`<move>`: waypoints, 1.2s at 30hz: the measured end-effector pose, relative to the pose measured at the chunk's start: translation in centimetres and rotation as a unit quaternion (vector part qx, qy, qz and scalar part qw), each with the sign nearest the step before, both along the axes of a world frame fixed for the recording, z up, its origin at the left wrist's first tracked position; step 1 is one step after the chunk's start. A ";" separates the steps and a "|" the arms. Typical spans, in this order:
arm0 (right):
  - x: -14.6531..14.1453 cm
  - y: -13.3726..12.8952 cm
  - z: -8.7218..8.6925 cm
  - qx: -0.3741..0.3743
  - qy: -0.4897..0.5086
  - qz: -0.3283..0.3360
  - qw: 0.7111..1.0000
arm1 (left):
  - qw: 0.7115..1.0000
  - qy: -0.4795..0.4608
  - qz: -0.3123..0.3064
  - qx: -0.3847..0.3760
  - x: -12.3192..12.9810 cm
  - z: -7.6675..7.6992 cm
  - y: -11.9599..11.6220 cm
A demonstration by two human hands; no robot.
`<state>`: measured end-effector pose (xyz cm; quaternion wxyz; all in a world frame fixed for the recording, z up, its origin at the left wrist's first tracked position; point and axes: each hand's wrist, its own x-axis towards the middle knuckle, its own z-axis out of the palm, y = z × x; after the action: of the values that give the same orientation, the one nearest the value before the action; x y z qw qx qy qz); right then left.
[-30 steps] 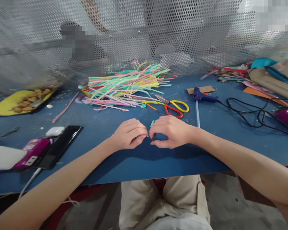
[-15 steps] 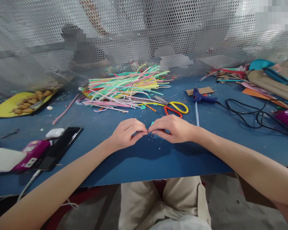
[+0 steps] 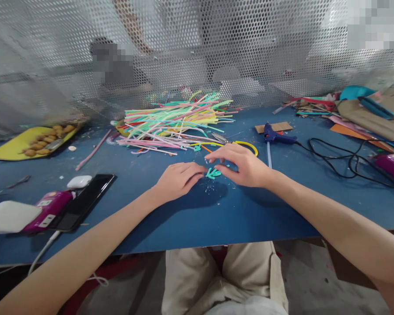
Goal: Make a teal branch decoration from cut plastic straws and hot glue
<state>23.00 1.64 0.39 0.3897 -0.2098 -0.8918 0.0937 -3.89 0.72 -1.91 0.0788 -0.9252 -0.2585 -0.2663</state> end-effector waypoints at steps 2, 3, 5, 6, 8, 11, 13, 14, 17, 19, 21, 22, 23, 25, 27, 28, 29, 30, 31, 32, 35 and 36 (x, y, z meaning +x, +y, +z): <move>0.3 0.4 0.1 0.012 0.010 -0.030 0.999 | 1.000 0.012 -0.006 0.008 -0.1 -0.1 0.1; 0.5 0.6 0.1 0.012 0.012 -0.038 0.999 | 1.000 0.014 -0.008 0.010 -0.2 -0.1 0.1; 0.8 0.9 0.1 -0.003 0.004 -0.031 1.000 | 1.000 0.005 -0.003 0.008 -0.2 0.1 0.0; 1.0 1.0 0.0 -0.017 -0.007 -0.015 1.000 | 1.000 -0.006 0.002 0.004 -0.2 0.2 0.0; 1.1 1.1 -0.1 -0.049 -0.033 0.028 0.998 | 0.999 -0.037 0.020 -0.004 -0.1 0.3 -0.1; 0.8 0.9 -0.2 -0.086 -0.076 0.081 0.990 | 0.995 -0.089 0.040 -0.002 0.0 0.4 -0.1; 0.5 0.6 -0.3 -0.092 -0.094 0.108 0.985 | 0.994 -0.105 0.036 0.014 0.1 0.5 -0.1; 0.4 0.5 -0.3 -0.093 -0.102 0.119 0.983 | 0.993 -0.107 0.030 0.023 0.1 0.5 -0.1; 0.1 0.2 -0.2 -0.095 -0.116 0.138 0.979 | 0.993 -0.106 0.022 0.053 0.2 0.5 -0.1; 0.1 0.3 -0.2 -0.099 -0.124 0.138 0.978 | 0.992 -0.101 0.029 0.069 0.1 0.5 -0.1; 0.2 0.6 -0.3 -0.085 -0.128 0.121 0.981 | 0.992 -0.084 0.044 0.081 0.0 0.5 0.0; 0.3 0.8 -0.3 -0.071 -0.127 0.102 0.984 | 0.993 -0.073 0.053 0.082 0.0 0.5 0.1; 0.5 1.1 -0.4 -0.056 -0.123 0.076 0.988 | 0.993 -0.063 0.062 0.081 -0.1 0.5 0.1; 0.9 1.8 -0.5 -0.031 -0.120 0.015 0.992 | 0.993 -0.057 0.075 0.067 -0.2 0.6 0.2; 1.3 2.5 -0.6 -0.022 -0.140 -0.028 0.989 | 0.993 -0.076 0.078 0.051 -0.4 0.7 0.3; 1.6 2.8 -0.7 -0.019 -0.159 -0.039 0.986 | 0.992 -0.091 0.076 0.047 -0.4 0.8 0.4; 1.8 3.0 -0.7 -0.016 -0.180 -0.046 0.982 | 0.990 -0.108 0.075 0.044 -0.5 0.9 0.4; 1.9 3.1 -0.8 -0.011 -0.201 -0.050 0.978 | 0.988 -0.126 0.074 0.043 -0.6 1.0 0.4; 1.9 3.2 -0.8 -0.004 -0.220 -0.052 0.974 | 0.986 -0.141 0.075 0.044 -0.6 1.1 0.5; 1.9 3.2 -0.9 0.004 -0.236 -0.053 0.970 | 0.984 -0.153 0.077 0.045 -0.7 1.2 0.5; 1.5 3.1 -1.2 0.012 -0.275 -0.046 0.960 | 0.982 -0.158 0.089 0.047 -0.9 1.5 0.5; 1.4 3.0 -1.3 0.007 -0.283 -0.043 0.958 | 0.982 -0.155 0.092 0.046 -1.0 1.6 0.4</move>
<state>24.37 4.66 -0.92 0.1262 -0.2635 -0.9563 0.0072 -4.86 1.17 -0.33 0.1048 -0.8400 -0.3393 -0.4102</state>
